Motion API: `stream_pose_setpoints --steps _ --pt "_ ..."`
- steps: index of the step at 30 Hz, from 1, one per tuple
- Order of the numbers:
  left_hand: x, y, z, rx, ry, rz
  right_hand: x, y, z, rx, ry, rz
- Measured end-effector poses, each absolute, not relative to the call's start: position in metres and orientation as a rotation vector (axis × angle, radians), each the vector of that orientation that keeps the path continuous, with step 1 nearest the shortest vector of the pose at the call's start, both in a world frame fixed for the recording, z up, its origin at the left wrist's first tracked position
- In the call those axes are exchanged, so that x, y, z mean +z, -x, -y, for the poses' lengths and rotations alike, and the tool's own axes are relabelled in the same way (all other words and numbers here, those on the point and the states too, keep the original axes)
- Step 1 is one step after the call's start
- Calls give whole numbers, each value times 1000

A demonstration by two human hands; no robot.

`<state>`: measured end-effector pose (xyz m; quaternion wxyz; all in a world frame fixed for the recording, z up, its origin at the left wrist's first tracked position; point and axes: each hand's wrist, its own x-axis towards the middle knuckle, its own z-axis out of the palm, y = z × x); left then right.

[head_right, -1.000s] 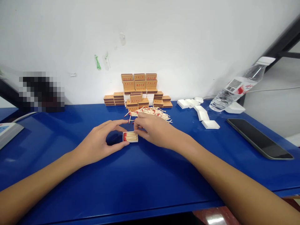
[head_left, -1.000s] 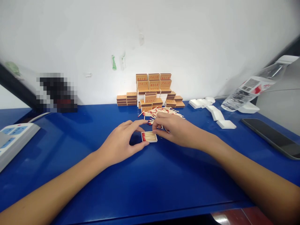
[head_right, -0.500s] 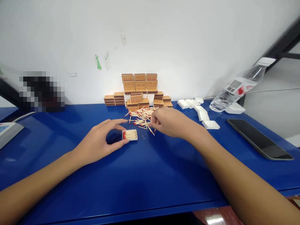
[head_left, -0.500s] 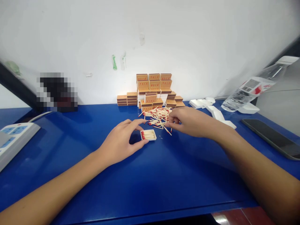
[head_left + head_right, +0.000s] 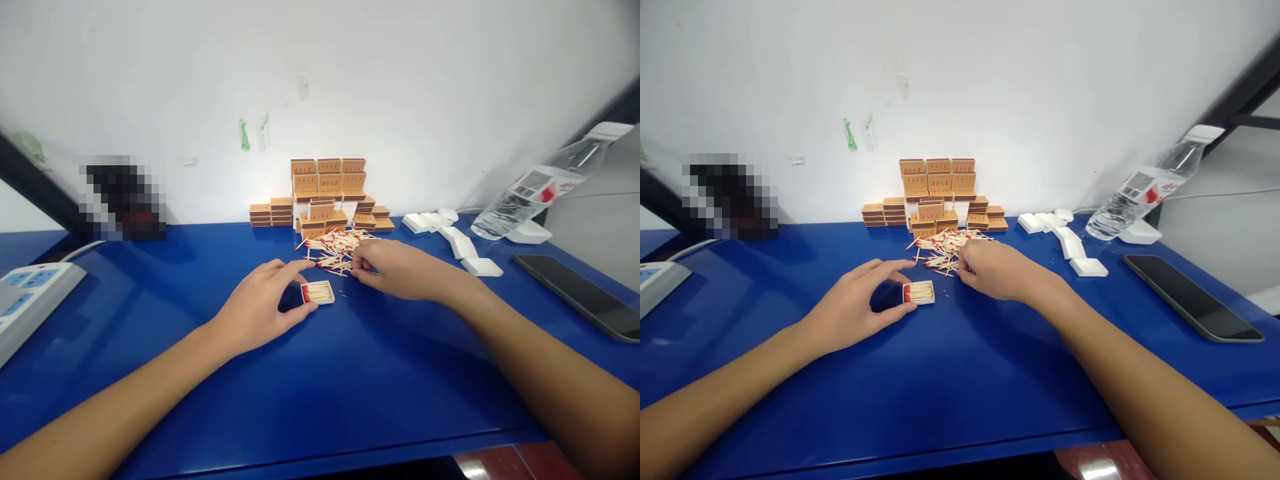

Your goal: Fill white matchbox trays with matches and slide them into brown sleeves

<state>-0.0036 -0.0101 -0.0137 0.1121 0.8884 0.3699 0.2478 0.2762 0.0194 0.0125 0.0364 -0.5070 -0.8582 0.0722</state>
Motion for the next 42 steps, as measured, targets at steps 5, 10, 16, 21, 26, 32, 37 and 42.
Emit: stream_pose_setpoints --steps 5,10,16,21,26,32,37,42 --pt "-13 3 10 742 -2606 -1079 17 -278 -21 236 1513 2519" --pt "-13 3 11 740 -2614 -1072 19 -269 -16 357 1290 2414" --pt "-13 4 10 736 -2626 -1045 13 -256 -9 528 1027 2351" --pt "-14 5 9 833 -2641 -1052 14 -245 -3 803 1020 2098" --pt "-16 6 8 959 -2650 -1108 17 -242 -4 1067 1008 2022" --pt "-17 5 7 1056 -2644 -1131 13 -240 -6 982 991 2076" --pt "-15 4 7 1107 -2629 -1151 10 -239 -3 694 1004 2185" --pt "-15 5 6 1096 -2634 -1151 13 -244 -2 551 1002 2244"
